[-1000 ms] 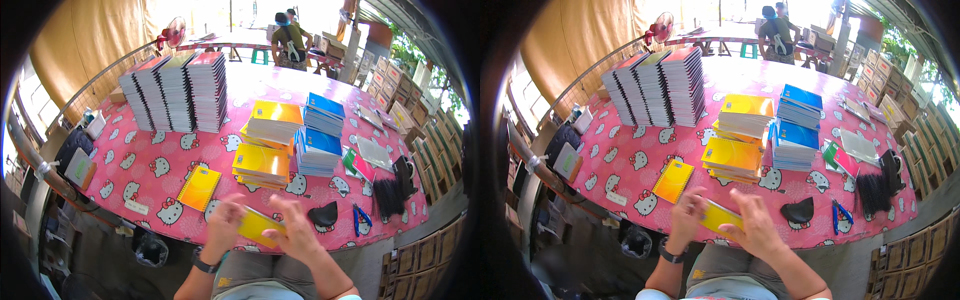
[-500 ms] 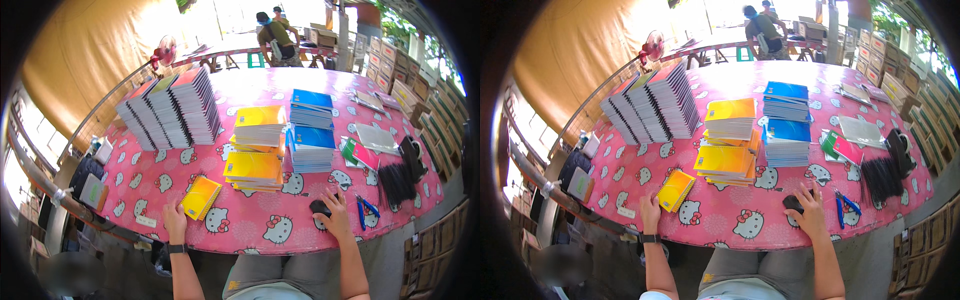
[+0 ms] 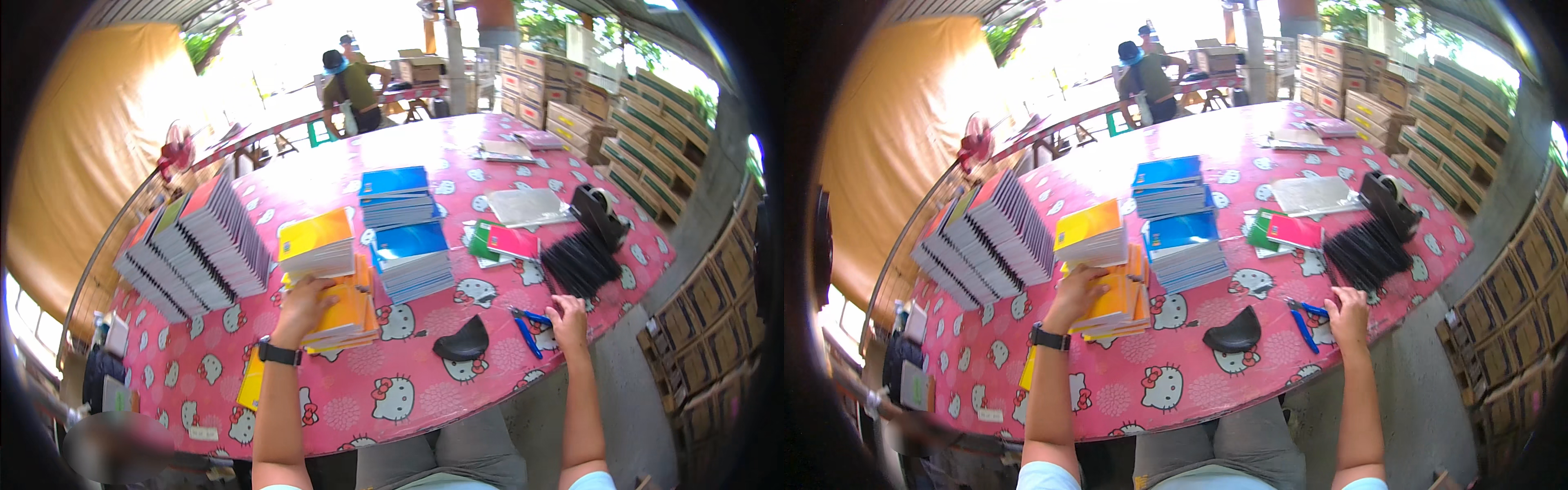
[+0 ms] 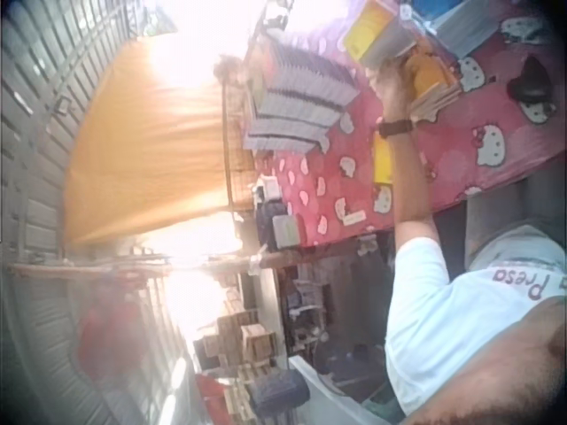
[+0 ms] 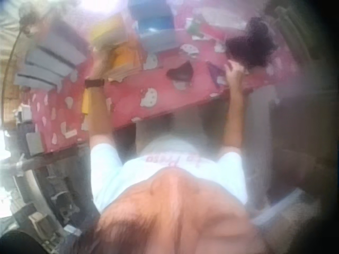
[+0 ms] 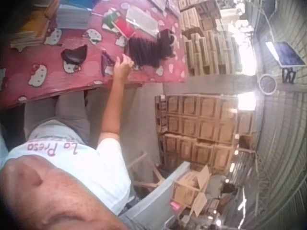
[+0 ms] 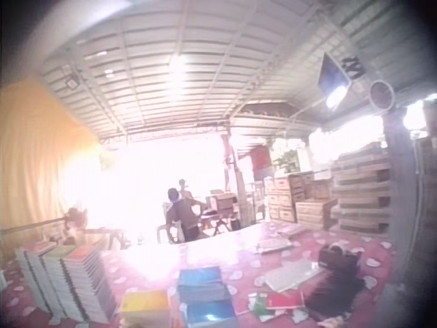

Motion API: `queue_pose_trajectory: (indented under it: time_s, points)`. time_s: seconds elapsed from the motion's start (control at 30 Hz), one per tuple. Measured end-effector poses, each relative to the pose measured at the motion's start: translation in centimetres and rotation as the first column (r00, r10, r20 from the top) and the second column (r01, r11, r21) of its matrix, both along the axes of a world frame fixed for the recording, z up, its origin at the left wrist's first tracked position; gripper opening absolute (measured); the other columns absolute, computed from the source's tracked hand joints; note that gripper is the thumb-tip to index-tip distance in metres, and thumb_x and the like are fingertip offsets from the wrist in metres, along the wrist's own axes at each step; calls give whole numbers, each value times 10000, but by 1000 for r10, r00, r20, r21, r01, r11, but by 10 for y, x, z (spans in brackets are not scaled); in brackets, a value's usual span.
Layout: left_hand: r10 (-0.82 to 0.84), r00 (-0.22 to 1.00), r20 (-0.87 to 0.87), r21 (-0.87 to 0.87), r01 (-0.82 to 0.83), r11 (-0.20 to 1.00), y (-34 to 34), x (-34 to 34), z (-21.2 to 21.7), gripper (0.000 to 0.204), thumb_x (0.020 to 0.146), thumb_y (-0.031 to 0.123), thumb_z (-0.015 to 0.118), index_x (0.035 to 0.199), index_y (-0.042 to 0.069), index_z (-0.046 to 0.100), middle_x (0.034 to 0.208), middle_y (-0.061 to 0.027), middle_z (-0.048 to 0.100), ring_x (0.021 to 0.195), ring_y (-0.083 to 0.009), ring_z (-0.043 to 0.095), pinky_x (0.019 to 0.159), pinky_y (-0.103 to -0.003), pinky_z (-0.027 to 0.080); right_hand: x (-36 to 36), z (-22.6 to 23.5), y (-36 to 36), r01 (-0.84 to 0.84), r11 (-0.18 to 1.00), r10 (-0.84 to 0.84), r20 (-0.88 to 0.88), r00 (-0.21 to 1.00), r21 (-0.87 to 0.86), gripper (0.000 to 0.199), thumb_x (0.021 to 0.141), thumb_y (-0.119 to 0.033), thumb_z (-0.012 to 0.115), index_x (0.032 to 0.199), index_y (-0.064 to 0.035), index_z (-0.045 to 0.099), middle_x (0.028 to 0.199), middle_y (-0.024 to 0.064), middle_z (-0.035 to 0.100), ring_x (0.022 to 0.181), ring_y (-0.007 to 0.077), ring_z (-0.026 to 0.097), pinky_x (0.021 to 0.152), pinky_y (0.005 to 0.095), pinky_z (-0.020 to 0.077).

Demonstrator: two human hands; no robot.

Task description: The person assembles small spiral-bound notebooks by aligning the pages and inserting a plastic spiral through the punched holes by hand.

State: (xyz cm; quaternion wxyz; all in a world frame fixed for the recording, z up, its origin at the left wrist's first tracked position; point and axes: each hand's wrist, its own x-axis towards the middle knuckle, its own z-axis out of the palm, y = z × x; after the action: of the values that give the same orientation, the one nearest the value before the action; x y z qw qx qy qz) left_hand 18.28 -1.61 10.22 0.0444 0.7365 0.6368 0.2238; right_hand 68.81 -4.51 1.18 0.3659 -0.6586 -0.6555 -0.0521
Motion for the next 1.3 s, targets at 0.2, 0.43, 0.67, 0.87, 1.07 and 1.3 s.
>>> queue_pose_trajectory:
  time_s: [0.2,0.43,0.67,0.87,1.07,1.3]
  points:
    - [38,965,259,-116,-8,993,19,-17,-2,416,719,229,810,1018,9,622,1045,-134,646,971,-245,636,846,-356,500,2,9,42,172,984,-169,78,983,-44,204,781,-184,697,956,-80,681,978,62,653,986,271,560,808,442,450]
    - [53,988,145,-183,-26,983,21,-27,10,440,701,245,822,1012,-13,649,984,-138,647,907,-222,620,798,-346,492,10,8,82,187,977,-132,405,905,-100,319,730,-366,746,919,-117,684,962,36,598,1013,232,531,810,433,427]
    - [-120,978,171,155,94,984,-17,-8,51,292,677,158,803,893,17,665,883,-115,634,785,-268,630,664,-358,489,9,7,86,182,978,-145,298,943,-99,174,745,-192,737,804,-72,625,885,89,634,934,289,583,797,433,453]
    - [-326,916,234,184,287,940,-106,57,52,225,699,117,777,837,35,619,824,-71,621,766,-203,601,676,-327,453,15,39,75,41,999,-41,-31,999,-17,187,823,-30,568,1003,-21,518,981,197,597,975,400,563,826,483,457]
    - [-205,964,-172,36,214,976,-142,113,-27,218,728,196,732,870,122,583,789,-37,590,820,-215,581,819,-404,357,-81,82,19,-204,966,202,32,979,157,438,838,46,430,1270,-27,443,1044,209,516,987,386,533,847,464,433]
    - [-137,975,-174,132,161,978,-142,120,-25,210,757,208,712,898,116,587,823,-22,577,839,-220,551,843,-426,325,-58,52,47,-193,981,194,-83,977,30,284,906,-47,510,1186,-23,552,1018,197,543,937,378,569,815,442,452]
